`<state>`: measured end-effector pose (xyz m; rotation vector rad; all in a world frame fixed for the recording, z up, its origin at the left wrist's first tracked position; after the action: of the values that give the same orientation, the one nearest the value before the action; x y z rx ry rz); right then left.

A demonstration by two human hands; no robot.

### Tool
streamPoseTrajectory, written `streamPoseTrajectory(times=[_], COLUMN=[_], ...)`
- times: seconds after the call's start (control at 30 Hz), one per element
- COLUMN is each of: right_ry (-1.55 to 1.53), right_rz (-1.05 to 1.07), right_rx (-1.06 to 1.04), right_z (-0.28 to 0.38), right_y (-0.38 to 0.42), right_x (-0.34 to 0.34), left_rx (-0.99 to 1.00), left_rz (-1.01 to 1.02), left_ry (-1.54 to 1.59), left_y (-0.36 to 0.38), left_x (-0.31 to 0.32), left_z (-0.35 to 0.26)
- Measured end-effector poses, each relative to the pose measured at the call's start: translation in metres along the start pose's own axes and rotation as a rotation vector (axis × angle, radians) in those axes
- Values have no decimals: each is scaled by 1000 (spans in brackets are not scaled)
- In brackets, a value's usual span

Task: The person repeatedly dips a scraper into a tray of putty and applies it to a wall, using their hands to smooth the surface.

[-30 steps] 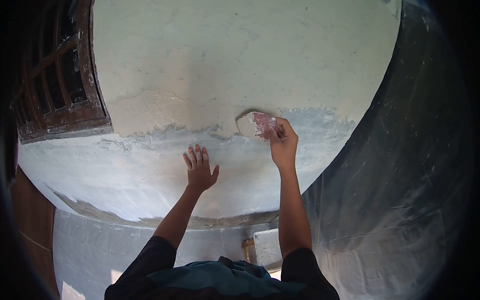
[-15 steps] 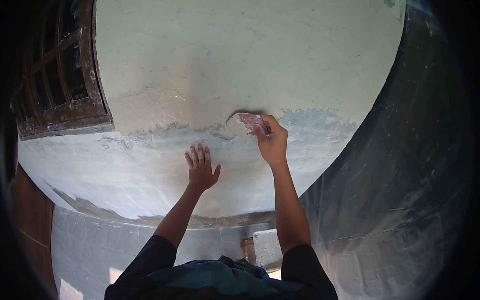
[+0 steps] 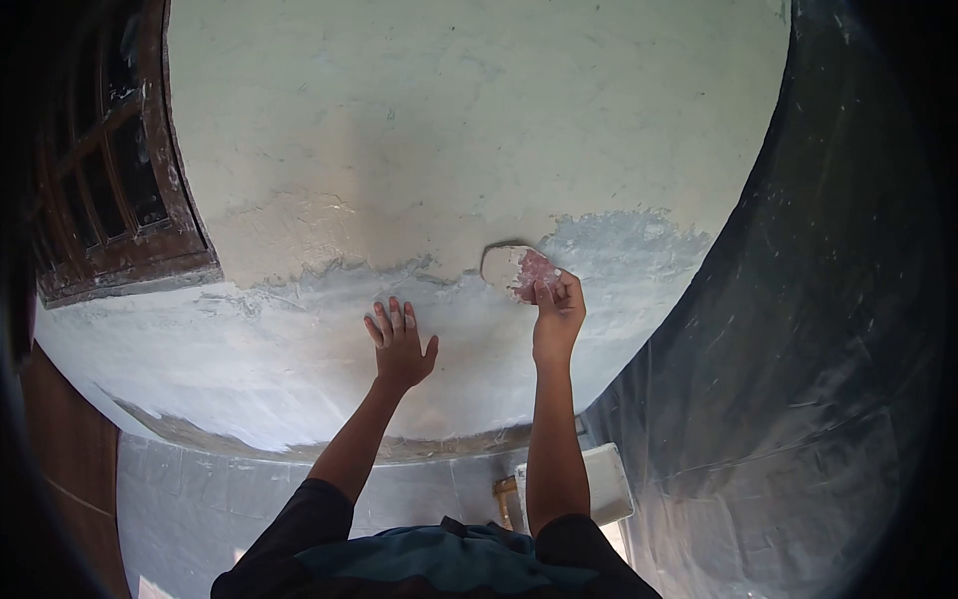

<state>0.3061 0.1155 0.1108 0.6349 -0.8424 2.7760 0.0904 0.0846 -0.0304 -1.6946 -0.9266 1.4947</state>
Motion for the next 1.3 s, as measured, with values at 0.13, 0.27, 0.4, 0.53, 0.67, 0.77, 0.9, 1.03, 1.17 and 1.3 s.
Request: streamPoseTrajectory(times=[0.13, 0.27, 0.4, 0.53, 0.67, 0.77, 0.9, 1.03, 1.17, 1.3], right_ry=[26, -27, -73, -4, -160, -181, -148, -231, -245, -300], right_rz=[52, -102, -45, 29, -161, -118, -99, -221, -81, -175], right_rx=[11, 65, 48, 65, 111, 100, 126, 135, 156, 221], right_z=[-4, -20, -9, -30, -34, -35, -51, -45, -54, -57], right_y=[7, 4, 17, 17, 12, 15, 16, 18, 20, 22], right_x=[27, -4, 11, 26, -20, -9, 8, -22, 1, -13], left_rx=[44, 103, 60, 52, 64, 74, 65, 102, 72, 83], left_rz=[-28, -28, -43, 4, 9, -20, 19, -21, 37, 52], left_ry=[-1, -59, -26, -7, -18, -23, -12, -16, -20, -33], left_y=[0, 0, -1, -1, -1, -2, -1, -1, -2, -2], left_x=[-1, -5, -2, -5, -4, -4, -5, -5, -4, -5], left_z=[-1, -1, 0, 0, 1, 0, 1, 1, 0, 1])
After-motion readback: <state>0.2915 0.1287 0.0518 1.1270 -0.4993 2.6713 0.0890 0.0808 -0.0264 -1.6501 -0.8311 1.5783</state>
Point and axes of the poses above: each hand's wrist, its own y-axis away from the middle knuckle, its own x-axis out of the palm, z = x × y, the point moved 4 cm from there along -y, towards the middle knuckle, and after that the axes turned 7 degrees about -z, right-handed, at the moved point
